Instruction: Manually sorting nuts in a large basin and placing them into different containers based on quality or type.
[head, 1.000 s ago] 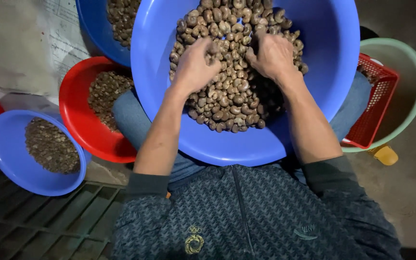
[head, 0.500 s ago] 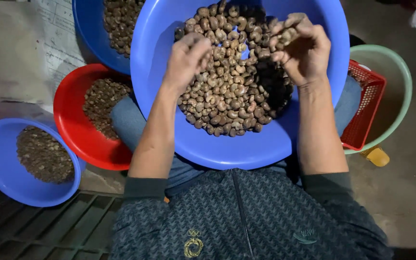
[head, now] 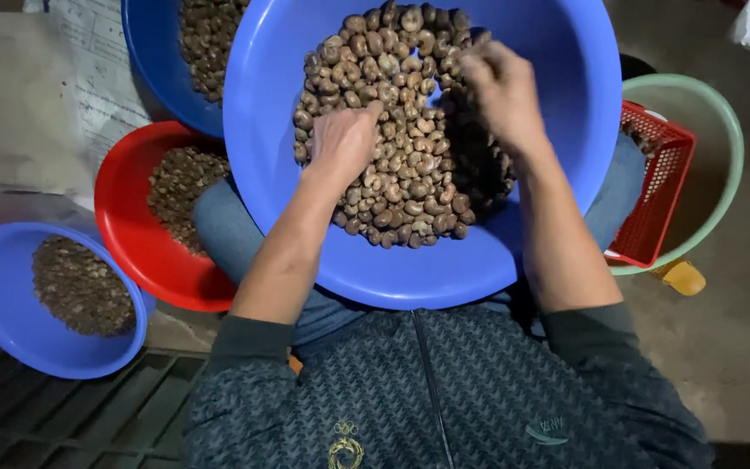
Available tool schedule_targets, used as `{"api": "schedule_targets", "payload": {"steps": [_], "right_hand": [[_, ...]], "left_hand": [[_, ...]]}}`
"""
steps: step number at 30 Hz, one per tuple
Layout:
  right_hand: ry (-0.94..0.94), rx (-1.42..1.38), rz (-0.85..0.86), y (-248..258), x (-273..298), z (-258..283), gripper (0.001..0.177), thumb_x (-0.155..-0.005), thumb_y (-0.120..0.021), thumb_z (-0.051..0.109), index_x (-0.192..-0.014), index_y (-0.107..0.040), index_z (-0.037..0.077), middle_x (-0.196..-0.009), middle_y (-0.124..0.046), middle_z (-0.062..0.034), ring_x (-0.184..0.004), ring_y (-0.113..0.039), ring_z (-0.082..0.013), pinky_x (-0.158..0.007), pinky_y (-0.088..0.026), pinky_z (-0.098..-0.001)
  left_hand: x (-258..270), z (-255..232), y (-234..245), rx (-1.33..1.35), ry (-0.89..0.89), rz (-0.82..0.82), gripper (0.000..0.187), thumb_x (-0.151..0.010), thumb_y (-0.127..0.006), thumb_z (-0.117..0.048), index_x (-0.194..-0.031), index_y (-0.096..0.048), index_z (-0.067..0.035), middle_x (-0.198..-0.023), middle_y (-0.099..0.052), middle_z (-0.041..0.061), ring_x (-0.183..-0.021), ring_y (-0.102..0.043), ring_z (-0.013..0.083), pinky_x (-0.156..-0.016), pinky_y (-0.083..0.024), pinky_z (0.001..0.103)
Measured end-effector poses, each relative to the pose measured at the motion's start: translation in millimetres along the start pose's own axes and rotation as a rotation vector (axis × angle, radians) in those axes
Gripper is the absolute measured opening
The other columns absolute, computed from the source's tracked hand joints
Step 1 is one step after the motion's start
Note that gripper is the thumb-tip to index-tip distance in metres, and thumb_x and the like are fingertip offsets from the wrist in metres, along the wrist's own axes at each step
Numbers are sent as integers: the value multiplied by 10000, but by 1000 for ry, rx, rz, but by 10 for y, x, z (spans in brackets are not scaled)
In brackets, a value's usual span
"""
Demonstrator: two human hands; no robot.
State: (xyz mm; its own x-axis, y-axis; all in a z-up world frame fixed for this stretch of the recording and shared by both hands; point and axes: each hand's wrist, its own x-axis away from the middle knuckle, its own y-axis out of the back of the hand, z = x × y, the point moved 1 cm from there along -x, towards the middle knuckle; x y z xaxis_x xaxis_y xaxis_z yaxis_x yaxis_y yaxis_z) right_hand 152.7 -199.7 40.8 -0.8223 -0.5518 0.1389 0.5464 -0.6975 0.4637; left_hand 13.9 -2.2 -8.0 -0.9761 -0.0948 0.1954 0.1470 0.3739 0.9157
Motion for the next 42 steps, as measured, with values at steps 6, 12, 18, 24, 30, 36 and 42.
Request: {"api": "schedule_targets", "payload": {"steps": [6,12,18,24,30,36,42], "right_hand": [[278,823,116,-385,-182,-482,324,-831,-678,148,-1151,-687,96,-740,-704,-238,-626,-656,-497,-532,-499,-570],[406,997,92,-532,-217,-574,331,-882,-648,146,-1206,-669,80,-765,-709,-174,-552,-653,-377,-502,-499,-474],[-59,215,240,-256,-254,-129,276,-1085,-609,295,-1128,-617,23,-1020,-656,-134,-878,-635,-246,-804,-582,-417],[-295,-1054,27,234,26,233,217,-907,-651,251,-1029,-645,72,-856,-652,-42,-586,-575,-107,-448,-468,-204],[-434,-1080,-211,298,161,77,332,-893,-728,412,-817,-567,133,-759,-646,-59,-573,-574,-124,-421,-378,-213],[-383,-366,-140,218,191,144,349,-1033,-606,443,-1098,-677,107,-681,-537,84,-505,-482,-7,-446,-410,-166],[-143,602,142,-97,291,-155,324,-1056,-657,265,-1276,-666,27,-961,-736,-200,-826,-706,-373,-795,-574,-559]], "left_hand": [[39,19,55,3,-11,-190,97,-808,-616,-25,-897,-653,-16,-628,-663,114,-525,-629,361,-558,-501,495],[-61,199,72,118,122,-202,237,-870,-739,-77,-1105,-710,-81,-773,-757,78,-480,-652,177,-496,-578,354],[-78,152,-5,122,12,-60,205,-911,-599,73,-1025,-721,-46,-611,-644,42,-381,-490,83,-324,-368,204],[-14,-82,30,28,-88,-116,231,-813,-583,109,-952,-711,-23,-582,-561,67,-470,-441,223,-531,-527,451],[-121,-57,-131,-15,-17,9,132,-907,-525,91,-956,-635,37,-508,-426,-6,-406,-392,181,-715,-574,554],[-158,180,-145,101,49,-183,175,-884,-746,-113,-980,-641,-10,-580,-570,-5,-427,-467,109,-370,-417,242],[-103,7,-120,131,-92,-176,172,-986,-710,-247,-1052,-669,-93,-530,-590,-5,-382,-488,106,-380,-454,268]]}}
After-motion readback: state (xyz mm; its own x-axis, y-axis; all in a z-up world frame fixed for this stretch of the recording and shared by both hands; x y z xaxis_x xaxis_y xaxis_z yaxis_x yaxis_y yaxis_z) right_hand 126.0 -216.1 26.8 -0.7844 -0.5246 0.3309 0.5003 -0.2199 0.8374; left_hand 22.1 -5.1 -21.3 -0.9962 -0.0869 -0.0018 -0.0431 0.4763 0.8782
